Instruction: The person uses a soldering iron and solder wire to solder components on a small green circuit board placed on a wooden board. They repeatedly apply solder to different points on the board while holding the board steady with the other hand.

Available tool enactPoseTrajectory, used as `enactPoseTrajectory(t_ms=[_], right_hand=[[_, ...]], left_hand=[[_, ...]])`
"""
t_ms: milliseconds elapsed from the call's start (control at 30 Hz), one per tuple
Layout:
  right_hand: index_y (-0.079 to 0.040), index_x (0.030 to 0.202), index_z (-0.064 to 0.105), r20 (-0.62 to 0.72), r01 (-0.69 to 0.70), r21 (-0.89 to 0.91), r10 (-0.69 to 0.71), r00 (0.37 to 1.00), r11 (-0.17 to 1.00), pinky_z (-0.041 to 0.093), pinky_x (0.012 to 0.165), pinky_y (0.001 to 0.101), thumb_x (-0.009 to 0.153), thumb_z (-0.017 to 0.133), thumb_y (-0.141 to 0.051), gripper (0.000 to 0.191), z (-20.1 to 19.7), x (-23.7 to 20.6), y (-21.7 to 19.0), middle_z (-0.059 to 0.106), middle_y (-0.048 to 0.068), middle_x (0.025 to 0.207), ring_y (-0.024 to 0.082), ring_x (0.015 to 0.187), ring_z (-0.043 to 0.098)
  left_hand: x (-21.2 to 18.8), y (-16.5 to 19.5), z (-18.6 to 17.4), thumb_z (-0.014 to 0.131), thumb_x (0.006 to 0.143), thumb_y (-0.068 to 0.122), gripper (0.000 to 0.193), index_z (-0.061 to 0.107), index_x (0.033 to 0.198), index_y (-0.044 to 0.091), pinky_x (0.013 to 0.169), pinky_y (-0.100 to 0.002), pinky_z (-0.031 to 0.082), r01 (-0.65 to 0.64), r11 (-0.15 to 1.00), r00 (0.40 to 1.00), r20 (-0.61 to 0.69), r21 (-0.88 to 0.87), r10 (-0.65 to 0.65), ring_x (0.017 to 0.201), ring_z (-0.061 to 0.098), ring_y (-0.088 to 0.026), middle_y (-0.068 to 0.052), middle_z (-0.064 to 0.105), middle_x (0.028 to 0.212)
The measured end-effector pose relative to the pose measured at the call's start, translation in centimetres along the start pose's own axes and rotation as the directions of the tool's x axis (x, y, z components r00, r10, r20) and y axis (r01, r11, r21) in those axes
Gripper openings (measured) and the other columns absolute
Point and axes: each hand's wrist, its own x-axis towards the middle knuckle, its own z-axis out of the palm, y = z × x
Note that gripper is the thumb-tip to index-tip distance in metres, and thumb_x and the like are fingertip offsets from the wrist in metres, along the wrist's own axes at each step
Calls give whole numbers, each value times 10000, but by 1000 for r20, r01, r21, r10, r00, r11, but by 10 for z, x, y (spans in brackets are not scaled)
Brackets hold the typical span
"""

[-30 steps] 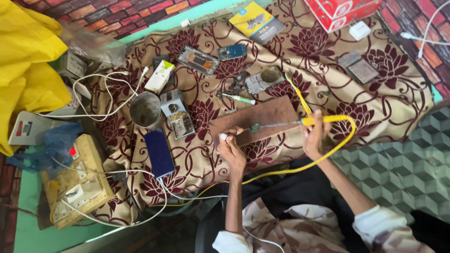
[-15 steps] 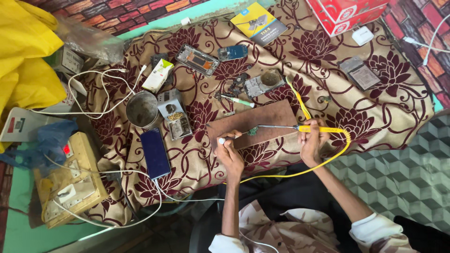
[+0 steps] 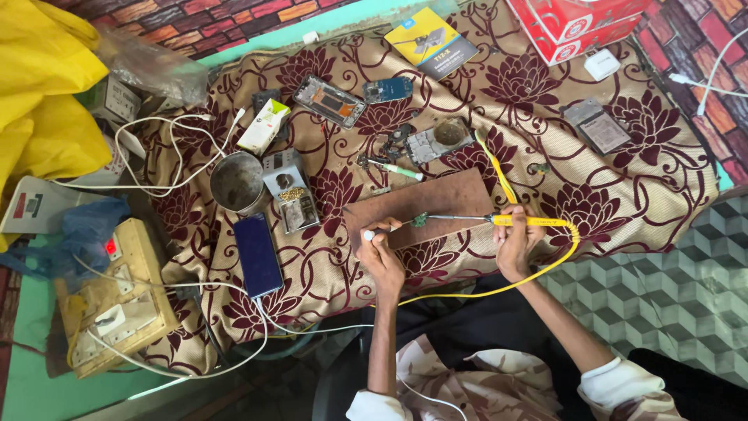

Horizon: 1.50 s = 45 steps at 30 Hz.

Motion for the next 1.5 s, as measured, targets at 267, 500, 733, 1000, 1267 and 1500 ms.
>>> enactPoseTrajectory(t_ms=[267, 500, 733, 1000, 1267, 1500], right_hand=[[-1, 930, 543, 34, 7, -30, -6, 999, 1000, 367, 470, 242, 1122, 498, -242, 311, 0, -1, -4, 447, 23, 627, 94, 509, 439], [0, 903, 540, 23, 24, -86, -22, 999, 996, 376, 470, 248, 1116, 498, -192, 290, 0, -5, -4, 460, 19, 638, 90, 510, 441], [3, 859, 554, 61, 134, -328, -121, 991, 935, 351, 418, 242, 1097, 488, -80, 260, -2, -4, -12, 518, 27, 624, 73, 465, 454], [52, 944, 617, 274, 355, -538, -239, 932, 764, 466, 562, 270, 1048, 557, -5, 133, 17, 1, -53, 673, 107, 805, 113, 637, 590], [17, 925, 602, 403, 296, -620, -28, 915, 727, 492, 545, 266, 1014, 605, -49, 110, 69, 16, -105, 705, 107, 804, 103, 650, 653], [-12, 810, 489, 453, 315, -666, 31, 891, 676, 361, 491, 320, 1028, 625, -50, 259, 93, 25, -118, 508, 75, 633, 150, 546, 470]], left_hand=[[1, -3, 1, 395, 1142, 159, 273, 527, 1004, -37, 825, -311, 553, -39, 999, 999, -6, 31, 39, 890, 710, -221, -184, 711, 959], [-1, -7, 0, 389, 1127, 183, 288, 534, 1023, -43, 830, -327, 555, -8, 999, 1000, -26, 49, 9, 874, 719, -228, -188, 718, 936], [-1, -8, 1, 379, 1142, 247, 346, 539, 1029, -38, 829, -340, 578, -36, 999, 999, -5, 35, 37, 897, 729, -241, -187, 723, 956], [-1, -4, 1, 374, 1139, 239, 347, 549, 1040, -43, 803, -337, 564, -2, 1000, 1000, 5, 24, 2, 887, 725, -255, -189, 720, 977], [0, 3, 0, 374, 1148, 249, 345, 543, 1033, -30, 829, -345, 560, -14, 997, 1000, 0, 79, 14, 891, 725, -249, -183, 721, 969], [2, 4, 2, 372, 1138, 220, 320, 543, 1030, -28, 825, -343, 545, 7, 997, 1000, 0, 71, -7, 888, 719, -253, -179, 721, 964]])
